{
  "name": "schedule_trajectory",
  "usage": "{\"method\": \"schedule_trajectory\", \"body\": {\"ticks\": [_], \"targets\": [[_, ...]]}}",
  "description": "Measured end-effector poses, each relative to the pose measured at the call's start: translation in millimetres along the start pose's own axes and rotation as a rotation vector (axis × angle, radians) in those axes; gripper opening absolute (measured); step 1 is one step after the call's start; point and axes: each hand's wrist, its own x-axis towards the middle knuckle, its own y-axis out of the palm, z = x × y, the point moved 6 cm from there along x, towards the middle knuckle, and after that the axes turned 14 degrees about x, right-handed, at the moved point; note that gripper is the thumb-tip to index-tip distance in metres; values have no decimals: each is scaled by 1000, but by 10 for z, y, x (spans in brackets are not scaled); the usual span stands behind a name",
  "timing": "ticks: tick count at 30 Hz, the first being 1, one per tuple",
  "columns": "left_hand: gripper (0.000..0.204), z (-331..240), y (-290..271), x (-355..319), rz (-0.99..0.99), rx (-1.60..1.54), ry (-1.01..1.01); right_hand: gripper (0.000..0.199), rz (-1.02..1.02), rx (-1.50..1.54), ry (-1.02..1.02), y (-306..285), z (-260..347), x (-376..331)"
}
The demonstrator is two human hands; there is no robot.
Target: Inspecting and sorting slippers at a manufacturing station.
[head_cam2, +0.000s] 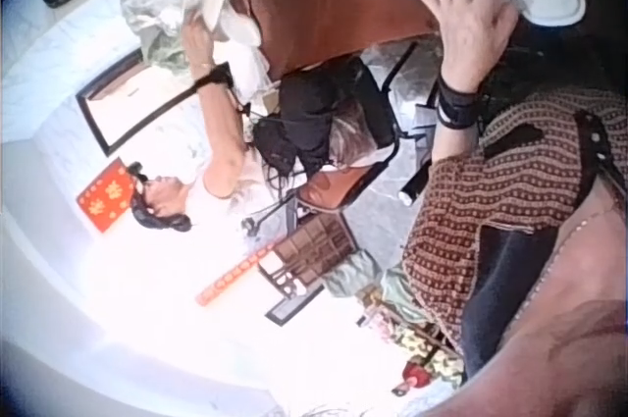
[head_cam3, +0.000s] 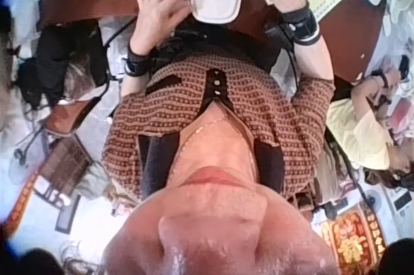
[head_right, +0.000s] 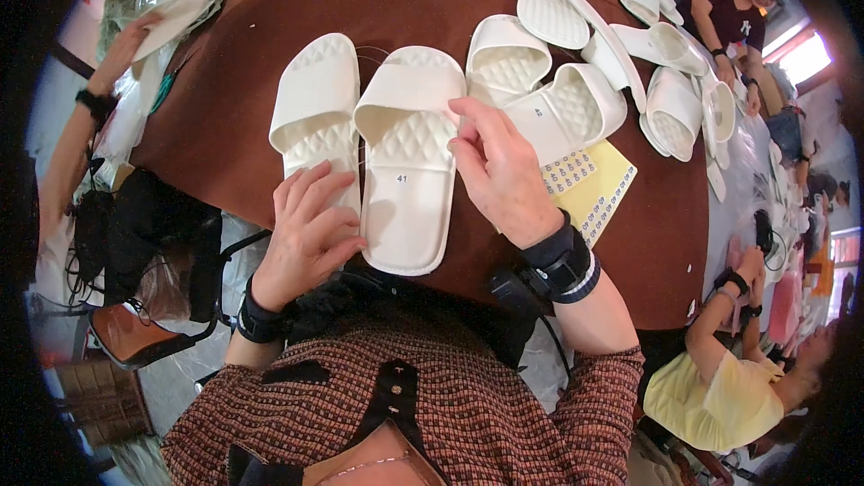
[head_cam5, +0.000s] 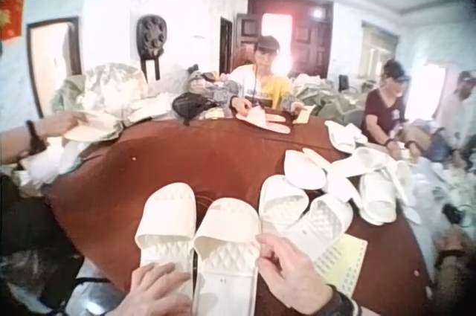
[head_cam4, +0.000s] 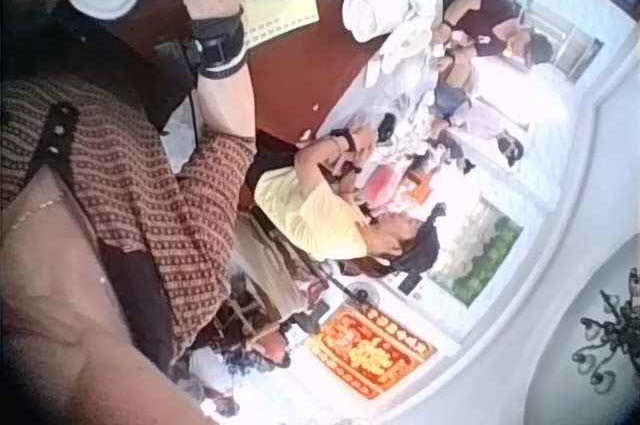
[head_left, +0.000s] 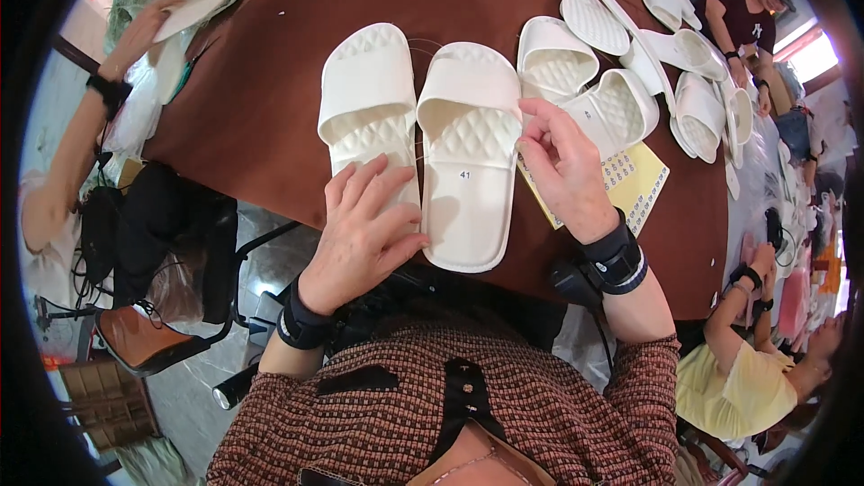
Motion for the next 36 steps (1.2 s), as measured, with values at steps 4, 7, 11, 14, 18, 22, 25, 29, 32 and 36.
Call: {"method": "schedule_trajectory", "body": {"ticks": [4,7,11,14,18,22,25,29,32,36], "targets": [[28,9,14,-22,-3,4,-14,34,118,-23,-41,143,172,-12],[32,-1,13,-16,-7,10,-10,29,233,-62,-57,309,323,-65],[42,-19,20,-4,-1,34,3,27,342,-153,-89,429,360,-52],[45,-14,42,-4,8,70,6,28,387,-178,-69,499,295,19],[43,-13,31,-1,-1,72,0,28,415,-258,-82,550,327,29],[43,-4,33,-14,-1,71,-13,29,390,-308,-112,595,324,-4],[43,-5,34,-7,-5,87,-12,30,365,-287,-115,600,293,-16],[42,1,40,3,10,79,-22,29,358,-278,-142,599,279,-14],[41,-4,40,20,16,71,-26,28,356,-278,-171,602,258,-24],[42,-5,41,21,21,63,-35,26,327,-275,-180,591,269,-17]]}}
